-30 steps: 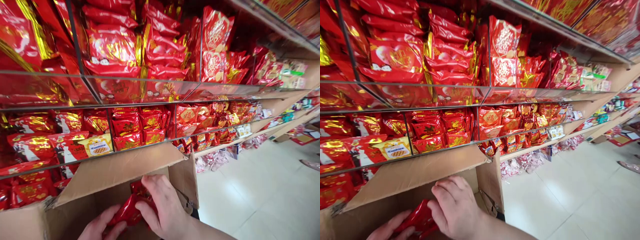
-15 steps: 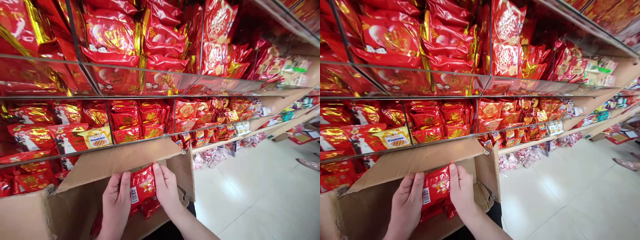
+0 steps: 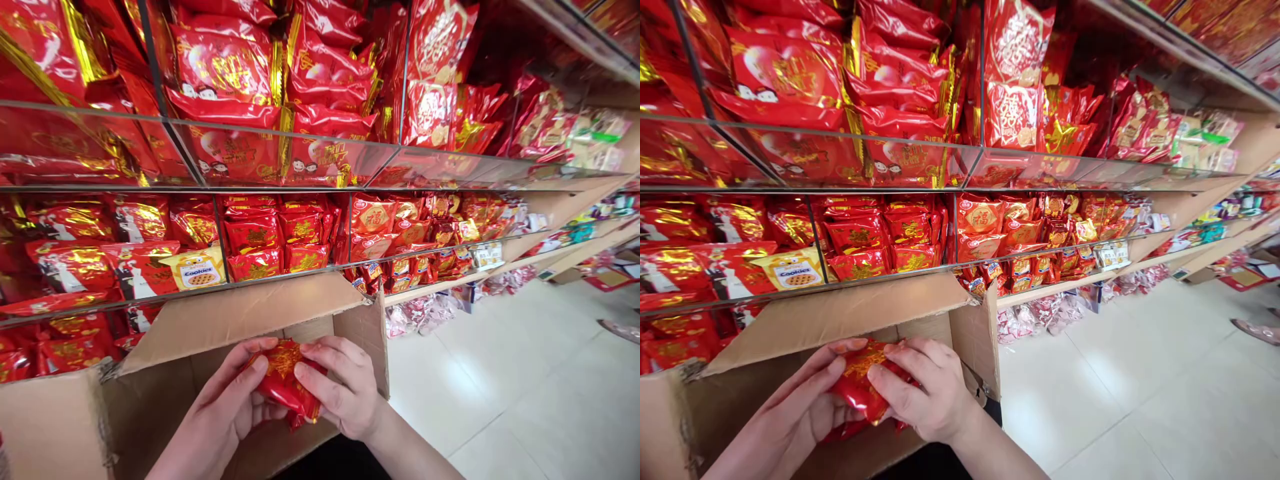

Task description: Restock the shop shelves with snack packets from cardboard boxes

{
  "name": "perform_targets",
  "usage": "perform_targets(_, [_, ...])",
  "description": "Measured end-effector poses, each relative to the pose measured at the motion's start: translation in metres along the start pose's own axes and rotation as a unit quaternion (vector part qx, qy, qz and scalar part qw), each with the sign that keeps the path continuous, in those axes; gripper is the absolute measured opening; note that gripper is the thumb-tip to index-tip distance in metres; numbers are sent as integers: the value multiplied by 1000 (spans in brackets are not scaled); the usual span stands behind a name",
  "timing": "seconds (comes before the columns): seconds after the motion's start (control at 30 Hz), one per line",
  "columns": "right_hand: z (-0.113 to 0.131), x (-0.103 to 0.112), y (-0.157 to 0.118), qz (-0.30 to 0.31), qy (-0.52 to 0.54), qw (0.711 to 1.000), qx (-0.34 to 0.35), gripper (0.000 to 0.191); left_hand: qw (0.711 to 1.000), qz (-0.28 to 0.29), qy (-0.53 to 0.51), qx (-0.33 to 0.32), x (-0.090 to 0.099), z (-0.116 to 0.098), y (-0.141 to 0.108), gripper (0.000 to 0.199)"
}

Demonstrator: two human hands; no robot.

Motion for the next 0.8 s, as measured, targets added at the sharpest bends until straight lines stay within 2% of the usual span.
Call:
perform_targets(0.07, [0, -4, -8, -3, 12, 998, -59, 43, 999, -9, -24, -31, 3, -4, 1, 39])
perform_targets(0.17, [2, -3, -20, -69, 20, 984, -163, 60, 996, -37, 7, -87, 11, -6, 5, 49])
perform_targets(0.27, [14, -2, -23, -116, -19, 983, -144, 54, 987, -44, 68, -138, 13, -7, 9, 62])
perform_targets(0.37, [18, -8, -16, -52, -103, 988, -98, 30, 983, -37, 116, -138, 10, -4, 14, 73])
perform_targets(0.43, [15, -10, -9, 1, -124, 989, -79, 27, 979, -48, 133, -146, 9, -5, 16, 73])
perform_targets(0.57, [5, -5, 9, 53, -67, 994, -73, 27, 968, -71, 156, -186, 12, -17, 14, 81])
perform_targets(0.63, [0, -2, 15, 64, -14, 991, -114, 30, 960, -54, 204, -185, 11, -23, 11, 80])
perform_targets(0.7, [-7, -3, 17, 85, 63, 976, -192, 39, 949, -42, 251, -186, 7, -29, 7, 72])
perform_targets(0.73, [-10, -5, 14, 96, 114, 959, -241, 43, 948, -40, 258, -183, 5, -32, 6, 68])
perform_targets(0.8, [-15, -12, 7, 108, 233, 906, -336, 44, 951, -57, 242, -186, 3, -39, 5, 62])
Point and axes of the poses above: each hand's wrist, its own y-axis towards the middle knuckle, its own x-axis out of the back of the hand, z = x × y, the point moved 6 cm from there along y, towards the middle knuckle, and after that the axes turned 2 degrees about -x, right-handed, at the moved point
